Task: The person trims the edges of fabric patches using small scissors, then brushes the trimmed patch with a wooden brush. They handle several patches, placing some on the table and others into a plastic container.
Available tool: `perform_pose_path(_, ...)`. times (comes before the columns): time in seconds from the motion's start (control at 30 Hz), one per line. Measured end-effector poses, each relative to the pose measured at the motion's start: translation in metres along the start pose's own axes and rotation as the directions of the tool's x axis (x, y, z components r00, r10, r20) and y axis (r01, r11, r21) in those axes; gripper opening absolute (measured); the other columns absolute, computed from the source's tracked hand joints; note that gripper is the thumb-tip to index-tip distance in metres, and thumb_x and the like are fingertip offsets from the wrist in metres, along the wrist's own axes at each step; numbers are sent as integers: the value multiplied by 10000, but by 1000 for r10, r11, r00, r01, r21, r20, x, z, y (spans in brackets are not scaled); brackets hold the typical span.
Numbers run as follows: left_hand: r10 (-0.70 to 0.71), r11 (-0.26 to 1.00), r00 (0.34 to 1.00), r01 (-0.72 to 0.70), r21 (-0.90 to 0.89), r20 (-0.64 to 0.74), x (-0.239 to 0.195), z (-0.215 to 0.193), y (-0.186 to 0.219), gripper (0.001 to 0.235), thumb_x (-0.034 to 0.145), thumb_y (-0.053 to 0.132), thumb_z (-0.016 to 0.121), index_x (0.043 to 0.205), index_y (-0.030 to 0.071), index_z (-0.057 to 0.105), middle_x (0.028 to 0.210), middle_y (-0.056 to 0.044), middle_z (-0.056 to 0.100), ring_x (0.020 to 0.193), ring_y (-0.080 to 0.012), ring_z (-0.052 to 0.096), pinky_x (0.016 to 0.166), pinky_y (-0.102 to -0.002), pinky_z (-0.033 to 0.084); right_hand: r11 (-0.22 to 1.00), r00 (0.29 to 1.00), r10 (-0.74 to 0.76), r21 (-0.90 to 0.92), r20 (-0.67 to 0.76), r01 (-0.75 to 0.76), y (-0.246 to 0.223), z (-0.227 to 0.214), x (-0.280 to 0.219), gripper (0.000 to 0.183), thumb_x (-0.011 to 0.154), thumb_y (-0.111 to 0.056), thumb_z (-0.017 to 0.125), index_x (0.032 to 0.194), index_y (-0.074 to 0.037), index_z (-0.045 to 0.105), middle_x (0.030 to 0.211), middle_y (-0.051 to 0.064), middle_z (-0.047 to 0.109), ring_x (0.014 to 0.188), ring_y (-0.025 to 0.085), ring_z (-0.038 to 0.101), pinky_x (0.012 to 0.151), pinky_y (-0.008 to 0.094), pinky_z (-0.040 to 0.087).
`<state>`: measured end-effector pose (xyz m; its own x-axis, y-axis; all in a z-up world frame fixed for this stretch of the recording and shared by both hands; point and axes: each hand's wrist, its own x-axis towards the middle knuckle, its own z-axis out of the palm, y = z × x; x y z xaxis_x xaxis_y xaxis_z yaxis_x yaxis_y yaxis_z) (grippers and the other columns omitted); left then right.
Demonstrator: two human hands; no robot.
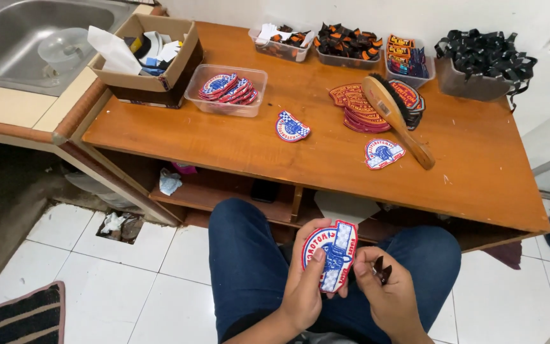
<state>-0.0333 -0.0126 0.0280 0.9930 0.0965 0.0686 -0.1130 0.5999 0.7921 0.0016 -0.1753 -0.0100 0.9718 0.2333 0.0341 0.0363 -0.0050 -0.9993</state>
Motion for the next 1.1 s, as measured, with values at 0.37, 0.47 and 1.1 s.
perform_pose_path(0.37,-53,998,999,53,-26,-11,7,-4,-7,515,1049,414,450,1476,130,406,1022,-181,634,509,-209,640,369,-225,410,962,999,24,271,31,-32,5,-5,13,283,1042,-256,570,951,10,607,601,-3,366,500,111,324,458,267,266)
perform_pose_path(0.47,-41,999,999,41,5,-18,8,-4,-9,515,1052,425,444,1469,125,422,994,-162,636,489,-174,612,367,-216,411,983,996,63,170,58,-72,7,-6,15,337,1004,-307,599,1013,23,671,624,21,466,508,110,374,462,263,312)
perform_pose_path(1.1,-149,942,988,127,312,48,16,-17,2,262,989,174,663,849,-22,764,553,-57,652,415,-95,522,423,-209,429,973,989,-131,184,-63,141,17,-13,21,263,1000,-259,644,1061,-4,619,677,-12,458,551,76,367,504,231,278)
